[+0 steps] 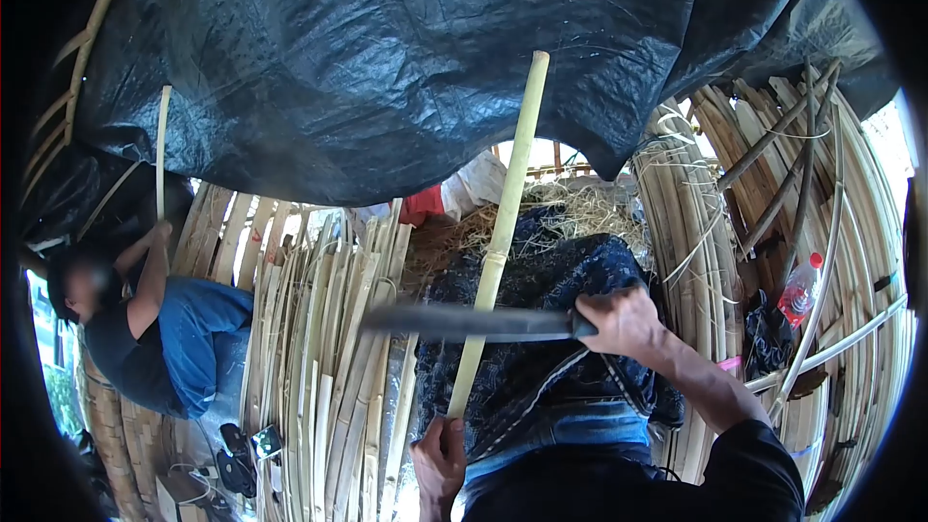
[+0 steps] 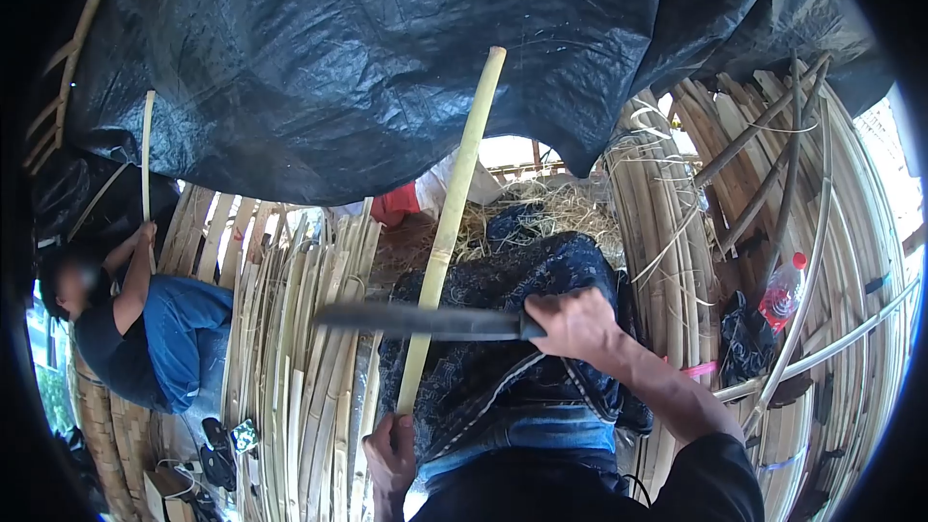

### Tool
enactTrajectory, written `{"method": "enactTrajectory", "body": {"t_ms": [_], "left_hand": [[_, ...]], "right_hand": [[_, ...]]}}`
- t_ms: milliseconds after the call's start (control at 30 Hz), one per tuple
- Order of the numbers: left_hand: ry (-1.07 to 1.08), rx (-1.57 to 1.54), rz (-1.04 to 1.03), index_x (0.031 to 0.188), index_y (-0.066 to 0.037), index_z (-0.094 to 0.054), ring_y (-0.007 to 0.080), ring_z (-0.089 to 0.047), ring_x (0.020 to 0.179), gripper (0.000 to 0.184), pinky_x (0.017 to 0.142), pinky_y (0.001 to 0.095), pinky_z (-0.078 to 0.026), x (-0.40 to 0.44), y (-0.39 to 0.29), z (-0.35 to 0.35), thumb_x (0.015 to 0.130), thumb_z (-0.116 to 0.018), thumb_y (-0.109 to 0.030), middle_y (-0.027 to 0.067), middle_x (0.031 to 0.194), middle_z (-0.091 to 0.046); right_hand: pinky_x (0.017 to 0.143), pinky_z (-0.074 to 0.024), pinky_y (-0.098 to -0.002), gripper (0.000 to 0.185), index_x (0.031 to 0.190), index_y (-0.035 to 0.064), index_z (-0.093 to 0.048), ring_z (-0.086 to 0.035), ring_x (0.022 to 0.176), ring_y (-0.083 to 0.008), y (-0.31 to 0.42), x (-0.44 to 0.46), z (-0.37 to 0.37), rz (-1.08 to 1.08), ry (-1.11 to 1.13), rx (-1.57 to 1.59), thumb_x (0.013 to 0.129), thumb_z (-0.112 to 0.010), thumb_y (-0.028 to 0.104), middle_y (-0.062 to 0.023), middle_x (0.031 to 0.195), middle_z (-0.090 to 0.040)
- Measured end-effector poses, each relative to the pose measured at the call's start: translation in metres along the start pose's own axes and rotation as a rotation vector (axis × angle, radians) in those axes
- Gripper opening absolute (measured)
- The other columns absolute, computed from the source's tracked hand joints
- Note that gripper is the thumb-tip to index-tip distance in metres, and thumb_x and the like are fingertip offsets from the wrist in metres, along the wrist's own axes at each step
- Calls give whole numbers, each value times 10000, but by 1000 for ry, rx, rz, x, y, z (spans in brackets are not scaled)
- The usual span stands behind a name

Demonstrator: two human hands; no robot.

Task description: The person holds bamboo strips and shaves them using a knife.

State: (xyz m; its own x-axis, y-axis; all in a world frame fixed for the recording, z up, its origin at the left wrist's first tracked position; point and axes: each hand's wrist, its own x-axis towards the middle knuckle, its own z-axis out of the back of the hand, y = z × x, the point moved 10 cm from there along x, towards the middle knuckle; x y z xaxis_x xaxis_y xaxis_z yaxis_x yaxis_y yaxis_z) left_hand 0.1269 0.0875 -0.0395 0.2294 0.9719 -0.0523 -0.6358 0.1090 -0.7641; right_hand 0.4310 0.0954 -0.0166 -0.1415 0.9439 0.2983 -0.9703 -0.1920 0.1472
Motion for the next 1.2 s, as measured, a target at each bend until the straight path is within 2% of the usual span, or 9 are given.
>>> {"method": "enactTrajectory", "body": {"t_ms": [67,200,267,400,600,800,933,1000,1200], "left_hand": [[16,20,9,789,-6,-558,188,-498,411,266,432,339,-352,-2,-2,0,988,-614,-173,111,544,-526],[17,9,-15,808,-4,-560,229,-556,430,251,438,350,-381,-6,-6,2,986,-618,-171,118,563,-560],[16,-9,-17,815,-5,-562,242,-575,439,243,441,351,-392,-4,-7,-4,986,-617,-169,121,572,-573],[-16,-45,-51,839,-10,-572,245,-621,473,216,454,341,-420,-5,-1,1,986,-615,-163,133,614,-618],[64,-30,7,799,13,-568,212,-614,500,307,478,336,-419,-6,-11,-1,1003,-563,-215,120,567,-579],[43,-129,-10,814,14,-595,171,-550,480,328,484,326,-410,-4,-1,-8,1013,-546,-242,90,570,-572],[91,-44,23,823,12,-602,134,-511,452,282,452,320,-375,-13,1,-5,993,-570,-211,85,543,-542],[69,-55,-1,818,10,-596,139,-519,447,274,448,324,-373,-16,-3,-3,989,-579,-204,91,541,-545],[51,43,-11,806,-10,-580,203,-577,437,236,430,349,-383,-12,4,-15,965,-628,-177,118,543,-569]], "right_hand": [[489,-514,-402,202,830,118,-633,-656,531,-246,1,1,1,86,-102,50,762,-703,295,-33,657,-645],[502,-519,-388,255,820,88,-645,-659,514,-259,-44,17,12,-144,-213,4,783,-704,334,-75,632,-674],[505,-530,-392,276,864,96,-674,-661,509,-248,-35,14,0,-175,-81,-38,777,-710,355,-70,641,-680],[527,-534,-389,207,828,139,-666,-652,525,-213,10,7,14,169,-212,77,696,-736,282,-20,621,-648],[540,-540,-409,214,779,113,-617,-662,507,-253,-49,25,13,-196,-159,54,770,-713,304,-40,605,-658],[554,-524,-395,231,871,149,-672,-652,535,-221,1,12,14,193,-120,11,689,-732,278,-34,682,-670],[466,-526,-388,150,831,75,-675,-601,413,-222,-83,26,22,-333,-241,100,774,-735,200,-65,508,-587],[460,-535,-379,158,828,68,-678,-610,413,-239,-95,25,34,-379,-371,70,778,-747,201,-90,526,-603],[443,-505,-367,177,817,109,-669,-620,436,-228,-5,16,13,-37,-89,113,755,-719,267,-77,546,-626]]}}
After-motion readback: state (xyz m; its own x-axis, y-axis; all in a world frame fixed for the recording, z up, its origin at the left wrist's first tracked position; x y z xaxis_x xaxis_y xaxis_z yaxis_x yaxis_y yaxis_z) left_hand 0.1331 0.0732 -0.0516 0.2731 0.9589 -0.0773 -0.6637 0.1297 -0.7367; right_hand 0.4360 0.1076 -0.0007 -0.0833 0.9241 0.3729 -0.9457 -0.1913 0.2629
